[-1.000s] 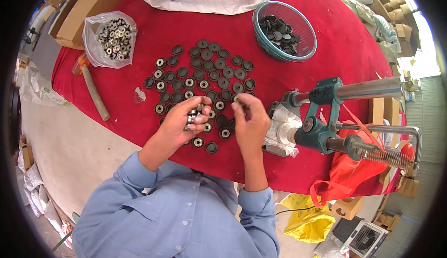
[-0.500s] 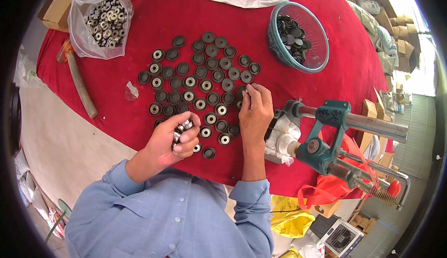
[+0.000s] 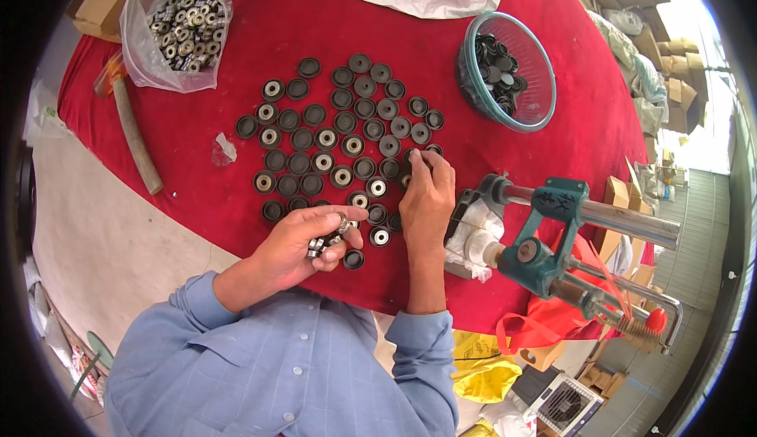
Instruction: The person pours dark circular button halves onto a red tablecloth and arranges them into rows. They then pick up small metal shanks from a plastic bag and insert them into the center of each button half one by one. The person continues this repetitive assembly process, placing the metal components into the button bases.
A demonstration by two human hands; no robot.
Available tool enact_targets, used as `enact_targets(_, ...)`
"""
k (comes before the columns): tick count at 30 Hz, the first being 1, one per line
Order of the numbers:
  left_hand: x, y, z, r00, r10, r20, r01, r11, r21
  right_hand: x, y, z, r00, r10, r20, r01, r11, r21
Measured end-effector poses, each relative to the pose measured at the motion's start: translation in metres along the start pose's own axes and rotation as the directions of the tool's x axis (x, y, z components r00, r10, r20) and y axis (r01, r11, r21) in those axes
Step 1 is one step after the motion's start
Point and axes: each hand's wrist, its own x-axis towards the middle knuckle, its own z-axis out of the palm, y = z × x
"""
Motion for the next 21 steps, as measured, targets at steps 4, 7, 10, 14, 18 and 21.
enact_targets(4,-0.002,0.000,0.005,1.000,0.020,-0.017,-0.019,0.996,0.084,-0.009,-0.007,-0.003,0.999,0.004,0.032,-0.002,0.998,-0.063)
enact_targets(7,-0.004,-0.001,0.008,0.999,0.041,-0.007,-0.040,0.991,0.129,-0.016,-0.008,-0.002,0.999,0.008,0.035,-0.005,0.994,-0.107)
enact_targets(10,-0.006,0.000,0.011,0.998,0.061,-0.004,-0.059,0.981,0.185,-0.014,-0.014,-0.006,0.998,0.014,0.068,-0.002,0.985,-0.174)
enact_targets(14,-0.001,0.003,0.009,0.997,0.073,-0.022,-0.064,0.957,0.283,0.003,-0.018,-0.018,0.994,0.004,0.106,0.018,0.977,-0.212)
enact_targets(18,0.003,0.006,0.006,0.988,0.142,-0.051,-0.122,0.949,0.291,0.000,-0.044,-0.047,0.965,0.220,0.145,-0.262,0.865,0.429)
enact_targets(21,0.005,0.009,0.004,0.981,0.181,-0.071,-0.146,0.926,0.348,-0.007,-0.068,-0.062,0.975,-0.036,0.221,-0.097,0.824,0.558)
